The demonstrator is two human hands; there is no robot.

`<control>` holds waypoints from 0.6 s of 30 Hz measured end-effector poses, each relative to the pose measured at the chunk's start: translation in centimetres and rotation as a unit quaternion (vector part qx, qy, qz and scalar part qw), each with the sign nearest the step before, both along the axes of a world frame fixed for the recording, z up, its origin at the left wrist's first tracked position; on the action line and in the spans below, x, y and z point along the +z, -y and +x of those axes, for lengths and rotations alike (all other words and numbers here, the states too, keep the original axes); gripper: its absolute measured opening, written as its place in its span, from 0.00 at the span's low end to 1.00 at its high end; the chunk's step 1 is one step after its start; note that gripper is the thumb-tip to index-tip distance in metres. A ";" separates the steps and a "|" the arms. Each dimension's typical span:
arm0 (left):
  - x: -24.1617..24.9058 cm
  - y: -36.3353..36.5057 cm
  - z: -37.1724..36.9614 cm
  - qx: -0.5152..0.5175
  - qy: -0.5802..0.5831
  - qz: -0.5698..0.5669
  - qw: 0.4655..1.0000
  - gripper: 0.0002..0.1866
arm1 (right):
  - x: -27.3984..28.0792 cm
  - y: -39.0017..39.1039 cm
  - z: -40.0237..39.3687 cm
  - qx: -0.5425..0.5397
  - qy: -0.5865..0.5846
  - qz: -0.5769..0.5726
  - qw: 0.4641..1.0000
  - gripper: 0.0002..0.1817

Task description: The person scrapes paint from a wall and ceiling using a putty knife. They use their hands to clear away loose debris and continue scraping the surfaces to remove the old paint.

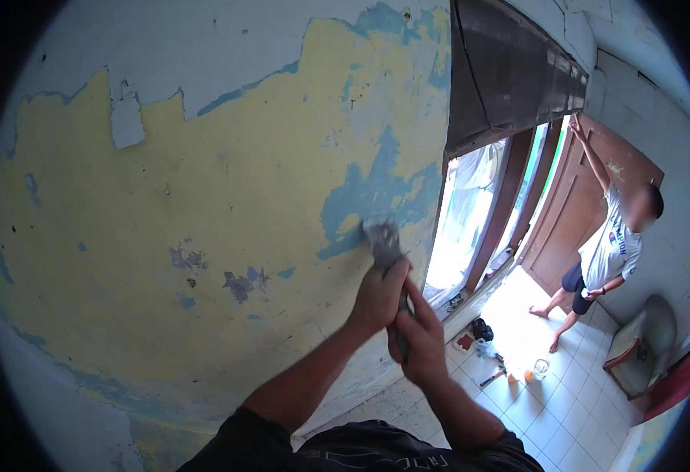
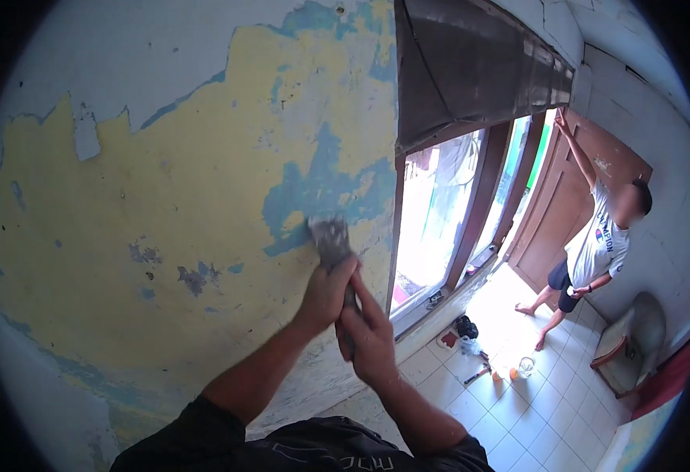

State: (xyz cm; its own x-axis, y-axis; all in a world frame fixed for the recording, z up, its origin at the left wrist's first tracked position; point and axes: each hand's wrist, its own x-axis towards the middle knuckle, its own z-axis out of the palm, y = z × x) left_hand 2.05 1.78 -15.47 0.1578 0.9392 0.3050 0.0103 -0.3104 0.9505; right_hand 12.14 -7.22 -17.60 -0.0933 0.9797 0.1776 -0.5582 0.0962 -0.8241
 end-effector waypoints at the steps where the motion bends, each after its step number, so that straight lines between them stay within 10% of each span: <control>1: 2.3 -0.5 0.3 -0.011 -0.002 -0.020 1.000 0.14 | 1.5 -1.0 0.1 -0.013 -0.020 0.006 1.000 0.37; 4: 5.4 -2.3 0.7 -0.052 -0.044 -0.072 0.995 0.15 | 2.5 -2.5 1.0 -0.008 -0.053 0.037 0.998 0.39; 5: 3.7 -2.6 0.2 -0.024 -0.206 0.130 0.970 0.16 | 1.9 -2.1 1.4 -0.008 -0.028 0.040 0.999 0.40; 8: -1.3 0.4 0.7 0.080 -0.065 0.121 0.987 0.17 | -2.2 -0.1 1.3 0.014 0.000 0.003 1.000 0.40; 14: 5.7 -2.7 1.1 -0.024 -0.163 -0.043 0.985 0.29 | 2.3 -2.2 1.8 -0.009 -0.035 0.007 0.999 0.39; 18: 0.3 -2.1 1.4 0.004 -0.176 -0.013 0.984 0.27 | 0.2 -1.2 2.3 -0.025 -0.029 0.015 0.999 0.38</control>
